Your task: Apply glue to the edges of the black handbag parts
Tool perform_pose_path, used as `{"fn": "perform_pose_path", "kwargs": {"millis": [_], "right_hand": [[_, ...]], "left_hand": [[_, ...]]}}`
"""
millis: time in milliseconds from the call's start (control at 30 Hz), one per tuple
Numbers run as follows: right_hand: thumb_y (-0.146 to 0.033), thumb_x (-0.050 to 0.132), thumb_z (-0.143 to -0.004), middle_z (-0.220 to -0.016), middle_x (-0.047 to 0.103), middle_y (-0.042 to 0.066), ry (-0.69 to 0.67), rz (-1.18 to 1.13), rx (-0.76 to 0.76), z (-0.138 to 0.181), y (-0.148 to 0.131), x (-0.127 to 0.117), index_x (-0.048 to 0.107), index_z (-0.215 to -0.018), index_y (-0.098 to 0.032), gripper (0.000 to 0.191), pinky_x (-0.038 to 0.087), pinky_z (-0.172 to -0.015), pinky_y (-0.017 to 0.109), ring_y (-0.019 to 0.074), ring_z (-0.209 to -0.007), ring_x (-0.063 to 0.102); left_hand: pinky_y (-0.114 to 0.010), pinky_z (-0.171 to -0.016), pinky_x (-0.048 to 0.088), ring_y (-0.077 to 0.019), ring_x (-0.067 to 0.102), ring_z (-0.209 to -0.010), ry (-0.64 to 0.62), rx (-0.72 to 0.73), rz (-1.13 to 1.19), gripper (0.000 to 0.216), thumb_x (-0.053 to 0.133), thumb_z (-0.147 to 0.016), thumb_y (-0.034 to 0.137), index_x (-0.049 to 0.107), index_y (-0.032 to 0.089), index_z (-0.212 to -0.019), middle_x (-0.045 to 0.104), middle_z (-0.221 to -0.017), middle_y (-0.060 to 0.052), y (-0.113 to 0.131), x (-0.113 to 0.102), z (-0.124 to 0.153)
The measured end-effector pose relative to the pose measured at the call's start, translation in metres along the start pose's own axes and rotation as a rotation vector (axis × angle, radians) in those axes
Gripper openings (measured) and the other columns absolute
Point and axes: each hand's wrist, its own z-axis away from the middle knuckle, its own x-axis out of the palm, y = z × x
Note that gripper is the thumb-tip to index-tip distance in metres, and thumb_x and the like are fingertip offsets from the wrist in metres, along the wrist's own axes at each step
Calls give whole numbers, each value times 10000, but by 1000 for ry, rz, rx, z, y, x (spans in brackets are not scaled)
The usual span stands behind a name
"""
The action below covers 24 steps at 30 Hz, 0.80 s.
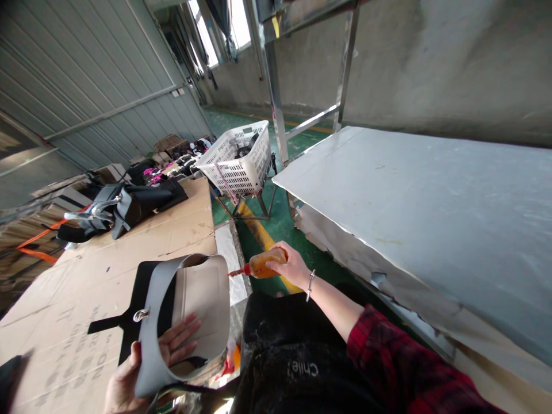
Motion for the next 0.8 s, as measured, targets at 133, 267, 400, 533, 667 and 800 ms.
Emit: {"fn": "perform_pose_path", "kwargs": {"millis": [133,267,400,533,667,800], "right_hand": [[-539,789,-636,-764,582,-31,-13,-34,28,4,2,-1,568,-882,-237,448,440,-692,310,194,-743,554],[-498,805,-633,-758,587,-40,-65,-95,61,10,3,-3,573,-890,-228,439,445,-698,302,182,-729,559],[-496,815,-636,-738,572,-44,-120,-129,96,19,7,-6,580,-884,-216,442,417,-671,282,162,-701,532],[-541,842,-593,-743,566,-38,-171,-159,145,28,14,-8,594,-896,-201,519,388,-643,272,155,-697,511],[-576,860,-557,-746,578,-32,-241,-187,185,37,17,-10,603,-887,-199,563,385,-640,277,159,-700,519],[-571,870,-549,-736,586,-35,-277,-234,222,46,17,-7,605,-885,-197,568,386,-635,280,151,-671,516]], "left_hand": [[-504,-1080,450,-411,298,-1469,39,-6,-19,787,791,-669,615,672,137,-1282,520,-1482,-196,1,5,1],[-504,-1098,435,-402,297,-1472,28,-10,-30,792,785,-659,641,681,148,-1271,529,-1478,-181,2,7,1],[-493,-1092,443,-390,290,-1477,4,-22,-2,742,788,-687,604,683,166,-1276,525,-1487,-161,2,3,1],[-480,-1114,419,-390,252,-1489,-76,-27,-7,714,747,-740,601,665,166,-1300,513,-1501,-142,1,-6,-1],[-477,-1139,387,-380,242,-1493,-178,-33,25,745,672,-794,626,595,180,-1387,467,-1535,-140,1,-12,-3],[-480,-1136,390,-373,262,-1488,-160,-41,23,750,691,-783,613,582,205,-1403,474,-1530,-138,1,-11,-3]]}}
